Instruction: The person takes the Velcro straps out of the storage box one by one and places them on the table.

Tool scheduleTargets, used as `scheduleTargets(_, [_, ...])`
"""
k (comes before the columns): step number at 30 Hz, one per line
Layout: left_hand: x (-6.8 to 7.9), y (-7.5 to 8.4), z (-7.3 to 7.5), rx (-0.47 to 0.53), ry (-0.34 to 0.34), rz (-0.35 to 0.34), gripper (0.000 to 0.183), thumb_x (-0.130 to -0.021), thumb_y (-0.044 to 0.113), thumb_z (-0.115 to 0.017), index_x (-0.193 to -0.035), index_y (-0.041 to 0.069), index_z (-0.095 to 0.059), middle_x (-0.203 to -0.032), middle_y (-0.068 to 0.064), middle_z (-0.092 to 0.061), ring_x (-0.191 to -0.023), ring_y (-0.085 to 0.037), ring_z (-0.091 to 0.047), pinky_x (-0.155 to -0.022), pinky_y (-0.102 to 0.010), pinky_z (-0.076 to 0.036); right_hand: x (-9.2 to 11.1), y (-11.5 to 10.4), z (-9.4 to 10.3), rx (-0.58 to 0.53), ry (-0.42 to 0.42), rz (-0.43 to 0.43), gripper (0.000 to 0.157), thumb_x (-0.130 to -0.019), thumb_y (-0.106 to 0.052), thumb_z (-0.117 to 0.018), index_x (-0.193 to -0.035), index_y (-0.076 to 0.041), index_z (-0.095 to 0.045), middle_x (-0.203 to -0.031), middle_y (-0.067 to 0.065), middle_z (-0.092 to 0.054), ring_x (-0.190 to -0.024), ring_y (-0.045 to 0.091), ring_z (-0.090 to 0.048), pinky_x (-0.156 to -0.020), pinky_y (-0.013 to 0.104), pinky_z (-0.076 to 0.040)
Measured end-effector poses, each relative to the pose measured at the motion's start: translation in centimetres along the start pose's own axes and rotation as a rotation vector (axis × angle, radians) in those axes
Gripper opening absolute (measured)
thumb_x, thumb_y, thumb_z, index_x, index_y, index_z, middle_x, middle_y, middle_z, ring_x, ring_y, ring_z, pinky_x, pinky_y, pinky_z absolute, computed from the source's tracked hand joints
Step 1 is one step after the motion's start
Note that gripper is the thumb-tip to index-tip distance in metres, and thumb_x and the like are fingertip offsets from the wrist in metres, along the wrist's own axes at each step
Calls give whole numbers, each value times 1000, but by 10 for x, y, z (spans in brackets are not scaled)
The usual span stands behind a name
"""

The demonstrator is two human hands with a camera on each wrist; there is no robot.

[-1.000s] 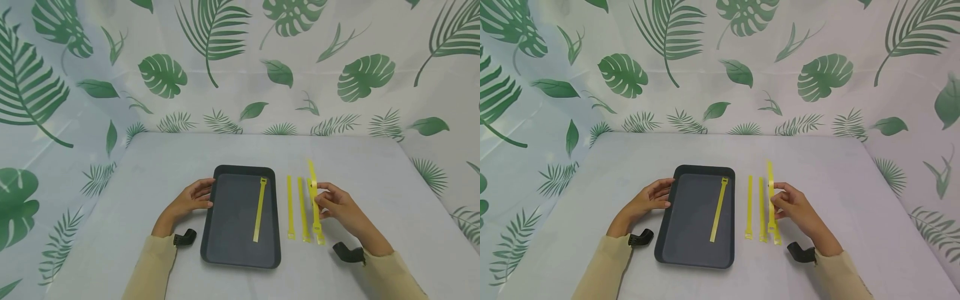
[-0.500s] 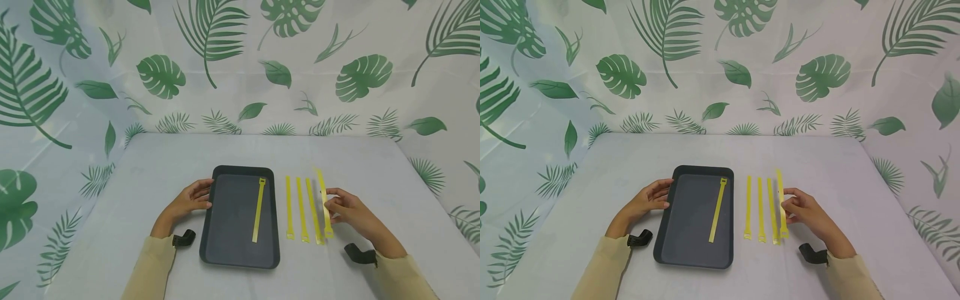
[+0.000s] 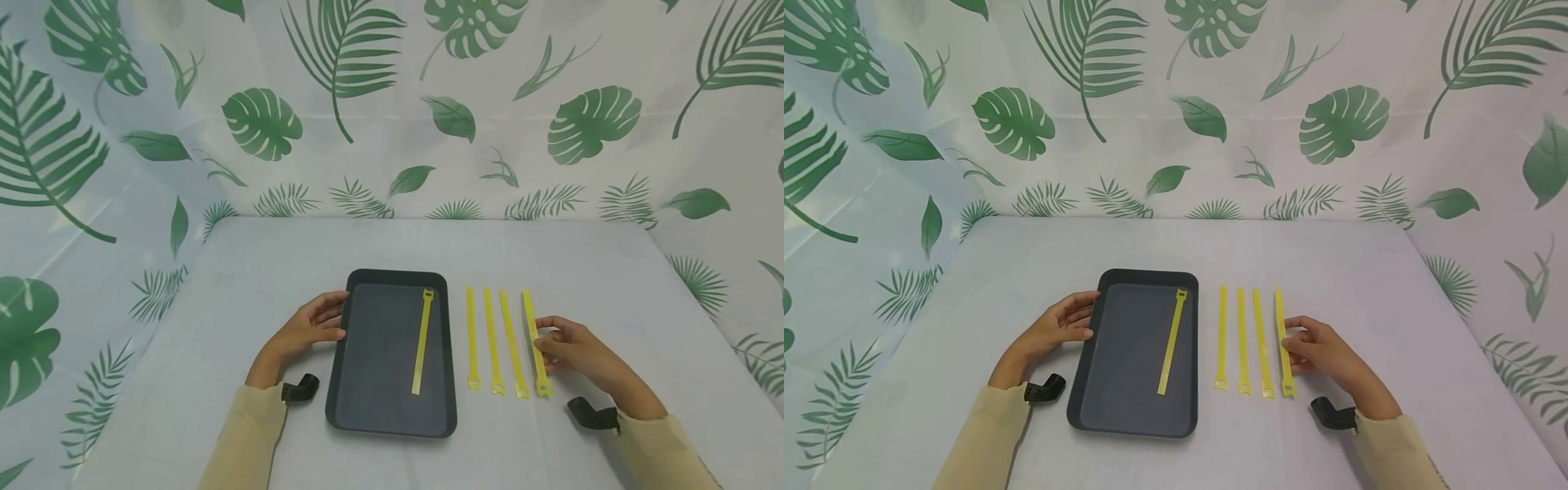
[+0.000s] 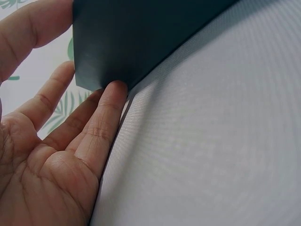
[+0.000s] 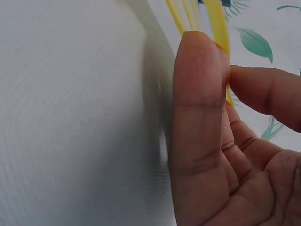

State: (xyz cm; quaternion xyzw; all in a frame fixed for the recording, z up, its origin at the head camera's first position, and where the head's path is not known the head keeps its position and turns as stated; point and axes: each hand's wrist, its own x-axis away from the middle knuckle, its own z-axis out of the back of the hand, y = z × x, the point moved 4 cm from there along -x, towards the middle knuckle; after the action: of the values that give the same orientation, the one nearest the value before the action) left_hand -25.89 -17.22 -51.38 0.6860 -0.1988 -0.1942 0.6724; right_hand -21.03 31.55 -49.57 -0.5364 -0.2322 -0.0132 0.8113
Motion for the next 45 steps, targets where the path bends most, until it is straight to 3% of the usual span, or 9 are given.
scheduleTargets(6, [0, 0, 0, -6, -4, -7, 83, -93, 1, -82, -161, -12, -36, -166, -34, -37, -152, -53, -38, -114, -25, -50, -2, 0, -4, 85, 43, -46, 52, -107, -6, -65, -148, 16, -40, -91, 5, -64, -79, 18, -62, -67, 27, -63])
scheduleTargets(21, [0, 0, 1, -35, -1, 6, 81, -94, -2, -80, -162, -10, -37, -167, -32, -37, -153, -51, -39, -114, -25, -50, -1, -10, -10, 252, 138, -48, 52, -103, -6, -71, -142, 12, -41, -82, 7, -64, -71, 20, -65, -61, 30, -62])
scheduleTargets(31, [0, 2, 1, -27, -4, -10, 81, -95, 1, -81, -161, -11, -37, -166, -32, -37, -152, -52, -39, -117, -27, -49, 1, -14, -4, 397, 181, -81, 58, -106, -25, -70, -143, 6, -37, -75, 2, -56, -64, 20, -52, -61, 30, -39])
scheduleTargets(37, [0, 3, 0, -15, -8, -3, 82, -94, 1, -82, -161, -10, -36, -167, -32, -37, -153, -52, -38, -115, -27, -50, 2, -23, -5, 371, 214, 44, 59, -109, -22, -66, -151, 6, -36, -73, 2, -58, -64, 19, -54, -61, 29, -46])
scheduleTargets(41, [0, 3, 0, -10, -10, -2, 84, -94, 2, -83, -161, -11, -36, -166, -33, -37, -153, -52, -38, -115, -28, -51, 1, -32, -10, 289, 233, 155, 50, -108, -11, -67, -148, 7, -42, -80, 6, -64, -65, 18, -61, -59, 28, -57])
scheduleTargets(45, [0, 2, 0, -8, -7, -2, 83, -93, 1, -83, -161, -11, -36, -166, -33, -37, -153, -52, -38, -115, -28, -51, -3, -39, -18, 227, 228, 209, 50, -107, -5, -67, -149, 7, -42, -84, 11, -65, -66, 17, -62, -61, 27, -61])
